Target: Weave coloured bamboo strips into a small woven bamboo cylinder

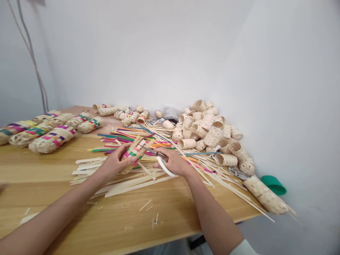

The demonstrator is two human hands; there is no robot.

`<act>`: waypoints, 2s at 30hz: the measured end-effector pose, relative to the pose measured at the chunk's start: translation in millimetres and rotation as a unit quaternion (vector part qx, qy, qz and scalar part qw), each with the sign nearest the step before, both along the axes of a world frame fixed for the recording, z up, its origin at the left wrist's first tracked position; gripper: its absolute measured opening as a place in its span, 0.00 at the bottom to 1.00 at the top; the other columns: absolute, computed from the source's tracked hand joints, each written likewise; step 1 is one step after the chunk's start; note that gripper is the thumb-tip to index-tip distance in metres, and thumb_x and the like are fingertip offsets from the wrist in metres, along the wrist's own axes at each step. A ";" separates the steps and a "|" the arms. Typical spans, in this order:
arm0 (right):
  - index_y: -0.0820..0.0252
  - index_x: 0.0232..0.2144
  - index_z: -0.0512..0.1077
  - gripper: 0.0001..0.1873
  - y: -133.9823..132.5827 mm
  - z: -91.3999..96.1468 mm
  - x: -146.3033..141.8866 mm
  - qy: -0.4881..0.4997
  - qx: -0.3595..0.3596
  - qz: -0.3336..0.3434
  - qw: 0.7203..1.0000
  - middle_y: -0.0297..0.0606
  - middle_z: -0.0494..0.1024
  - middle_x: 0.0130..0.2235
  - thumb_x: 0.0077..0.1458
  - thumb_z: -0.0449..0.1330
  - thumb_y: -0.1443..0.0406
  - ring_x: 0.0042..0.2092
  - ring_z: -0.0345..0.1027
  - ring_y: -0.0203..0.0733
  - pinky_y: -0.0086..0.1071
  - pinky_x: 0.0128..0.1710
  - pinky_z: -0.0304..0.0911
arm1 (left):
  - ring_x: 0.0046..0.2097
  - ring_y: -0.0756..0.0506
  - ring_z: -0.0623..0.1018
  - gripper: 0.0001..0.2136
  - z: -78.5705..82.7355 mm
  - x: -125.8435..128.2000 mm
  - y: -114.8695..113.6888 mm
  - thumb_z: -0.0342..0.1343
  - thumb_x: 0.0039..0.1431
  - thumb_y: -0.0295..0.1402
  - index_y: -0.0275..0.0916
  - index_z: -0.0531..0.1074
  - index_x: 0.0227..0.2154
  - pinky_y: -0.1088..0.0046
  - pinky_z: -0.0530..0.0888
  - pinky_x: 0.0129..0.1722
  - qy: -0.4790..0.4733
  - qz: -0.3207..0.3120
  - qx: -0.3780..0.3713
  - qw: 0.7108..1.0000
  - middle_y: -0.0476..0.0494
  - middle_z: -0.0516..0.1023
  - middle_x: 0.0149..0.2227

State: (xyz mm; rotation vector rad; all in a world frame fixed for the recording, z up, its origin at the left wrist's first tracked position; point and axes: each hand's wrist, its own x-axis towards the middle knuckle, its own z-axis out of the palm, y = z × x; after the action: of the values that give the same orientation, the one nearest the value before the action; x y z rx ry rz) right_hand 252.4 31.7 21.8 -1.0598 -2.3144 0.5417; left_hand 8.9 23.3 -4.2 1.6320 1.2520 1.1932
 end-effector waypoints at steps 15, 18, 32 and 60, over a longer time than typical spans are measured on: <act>0.56 0.52 0.73 0.25 0.7 0.4 2.7 -0.001 0.016 -0.022 1.000 0.39 0.79 0.47 0.52 0.66 0.59 0.41 0.71 0.40 0.31 0.40 0.62 | 0.57 0.33 0.73 0.37 -1.9 3.6 -2.3 0.63 0.43 0.53 0.39 0.64 0.55 0.55 0.70 0.55 -0.045 0.011 -0.007 0.999 0.34 0.73 0.58; 0.56 0.52 0.73 0.26 2.1 -2.2 2.6 -0.007 0.028 -0.012 1.000 0.40 0.78 0.49 0.50 0.67 0.59 0.43 0.72 0.41 0.32 0.41 0.62 | 0.57 0.32 0.72 0.37 -5.5 3.8 -1.0 0.64 0.43 0.54 0.39 0.65 0.54 0.55 0.69 0.56 -0.024 -0.010 -0.003 1.000 0.34 0.73 0.57; 0.55 0.45 0.77 0.16 3.4 -3.8 2.0 0.008 0.020 0.044 0.999 0.32 0.77 0.34 0.56 0.63 0.57 0.30 0.62 0.34 0.27 0.30 0.54 | 0.56 0.32 0.73 0.34 -7.6 4.1 -0.2 0.63 0.42 0.52 0.40 0.67 0.51 0.57 0.71 0.53 -0.009 -0.024 -0.004 1.000 0.36 0.75 0.56; 0.53 0.53 0.72 0.26 -5.9 -4.4 -5.7 -0.053 0.059 -0.056 0.995 0.40 0.79 0.48 0.53 0.65 0.54 0.45 0.73 0.44 0.35 0.45 0.64 | 0.46 0.35 0.77 0.33 -8.0 1.4 0.8 0.59 0.45 0.52 0.37 0.66 0.51 0.59 0.73 0.45 0.196 0.149 0.156 0.956 0.35 0.76 0.48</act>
State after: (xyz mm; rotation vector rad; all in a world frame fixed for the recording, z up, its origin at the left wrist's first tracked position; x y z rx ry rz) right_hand 246.7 25.8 17.3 -1.1784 -2.3295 0.3088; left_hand 10.3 24.2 -12.2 2.0383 1.6710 1.3435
